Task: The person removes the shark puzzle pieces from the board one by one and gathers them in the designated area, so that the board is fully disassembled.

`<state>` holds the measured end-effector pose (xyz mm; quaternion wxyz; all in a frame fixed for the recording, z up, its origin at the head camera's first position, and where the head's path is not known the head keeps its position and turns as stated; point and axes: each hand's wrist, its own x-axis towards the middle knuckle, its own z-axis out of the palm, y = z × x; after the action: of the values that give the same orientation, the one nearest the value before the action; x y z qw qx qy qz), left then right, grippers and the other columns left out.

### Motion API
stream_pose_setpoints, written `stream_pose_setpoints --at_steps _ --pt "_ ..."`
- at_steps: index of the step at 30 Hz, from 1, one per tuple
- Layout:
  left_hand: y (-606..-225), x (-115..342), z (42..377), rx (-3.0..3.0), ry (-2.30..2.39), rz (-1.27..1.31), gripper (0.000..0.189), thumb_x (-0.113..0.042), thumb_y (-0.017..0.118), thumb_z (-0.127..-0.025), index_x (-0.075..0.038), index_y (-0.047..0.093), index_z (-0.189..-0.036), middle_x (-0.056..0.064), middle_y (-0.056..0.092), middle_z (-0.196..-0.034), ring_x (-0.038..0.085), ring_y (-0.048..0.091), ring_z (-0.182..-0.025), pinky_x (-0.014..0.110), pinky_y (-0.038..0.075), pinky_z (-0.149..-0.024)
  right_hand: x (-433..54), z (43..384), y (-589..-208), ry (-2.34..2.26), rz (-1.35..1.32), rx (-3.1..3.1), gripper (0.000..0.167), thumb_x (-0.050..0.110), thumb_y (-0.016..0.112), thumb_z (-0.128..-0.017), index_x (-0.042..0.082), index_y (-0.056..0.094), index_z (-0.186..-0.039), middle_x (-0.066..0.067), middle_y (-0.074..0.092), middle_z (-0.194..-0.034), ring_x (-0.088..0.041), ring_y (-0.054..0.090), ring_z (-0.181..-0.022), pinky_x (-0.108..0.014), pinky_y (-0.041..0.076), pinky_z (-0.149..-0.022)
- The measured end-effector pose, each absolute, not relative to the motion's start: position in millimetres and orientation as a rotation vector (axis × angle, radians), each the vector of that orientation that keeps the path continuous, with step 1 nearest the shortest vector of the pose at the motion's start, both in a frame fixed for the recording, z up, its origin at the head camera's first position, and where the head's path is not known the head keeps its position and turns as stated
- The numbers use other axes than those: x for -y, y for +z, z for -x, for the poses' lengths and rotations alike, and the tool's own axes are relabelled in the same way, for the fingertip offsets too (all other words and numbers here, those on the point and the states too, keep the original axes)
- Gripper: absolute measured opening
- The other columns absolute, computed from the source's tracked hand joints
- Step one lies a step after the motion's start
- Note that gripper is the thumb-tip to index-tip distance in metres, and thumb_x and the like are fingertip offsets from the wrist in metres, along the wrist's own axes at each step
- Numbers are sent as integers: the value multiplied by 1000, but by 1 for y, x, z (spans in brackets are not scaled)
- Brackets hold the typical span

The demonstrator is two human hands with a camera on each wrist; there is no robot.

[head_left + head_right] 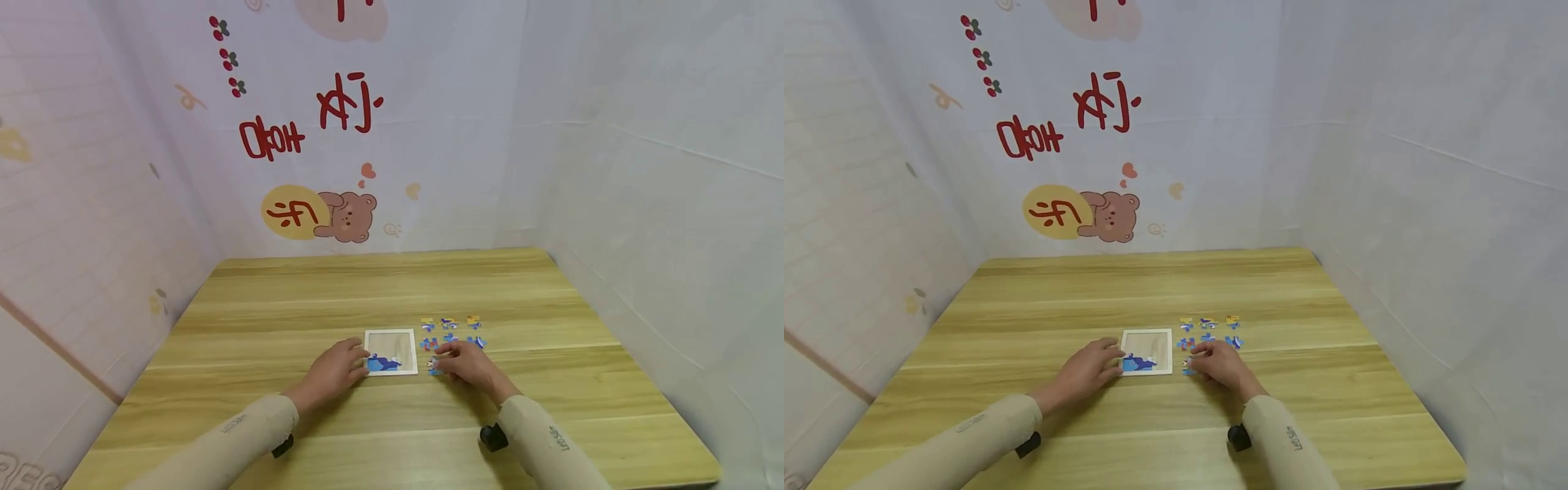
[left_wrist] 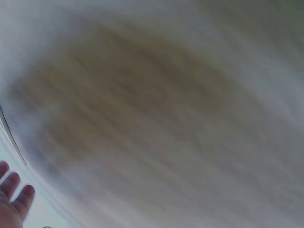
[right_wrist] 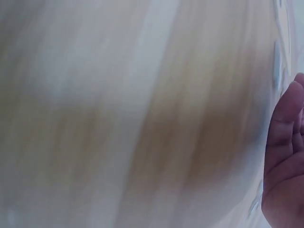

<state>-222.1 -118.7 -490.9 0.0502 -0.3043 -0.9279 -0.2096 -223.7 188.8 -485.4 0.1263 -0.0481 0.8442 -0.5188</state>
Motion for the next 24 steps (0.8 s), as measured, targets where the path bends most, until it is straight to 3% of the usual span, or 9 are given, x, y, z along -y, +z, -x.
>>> stream_pose_setpoints --at_steps 8,18,24 --pt "-491 131 222 2779 -526 1200 36 -21 67 -96 -3 67 -126 23 54 -137 38 52 -126 53 42 -102 -152 226 -481 -1639 89 -2400 27 2 71 -87 -7 67 -113 -2 62 -80 -13 57 -62 -24 49 -55" --pt "-491 124 227 2858 -795 836 27 -22 65 -97 -8 70 -120 20 57 -134 38 53 -124 56 41 -102 -113 228 -478 -1567 53 -2429 27 4 72 -89 -2 67 -115 -4 62 -80 -14 58 -62 -27 53 -57" --pt "-493 122 234 2863 -866 828 22 -20 65 -97 -8 73 -114 22 57 -132 39 53 -124 56 39 -104 -105 228 -485 -1555 70 -2426 27 2 72 -87 -3 68 -113 -3 61 -75 -13 56 -60 -26 51 -55"
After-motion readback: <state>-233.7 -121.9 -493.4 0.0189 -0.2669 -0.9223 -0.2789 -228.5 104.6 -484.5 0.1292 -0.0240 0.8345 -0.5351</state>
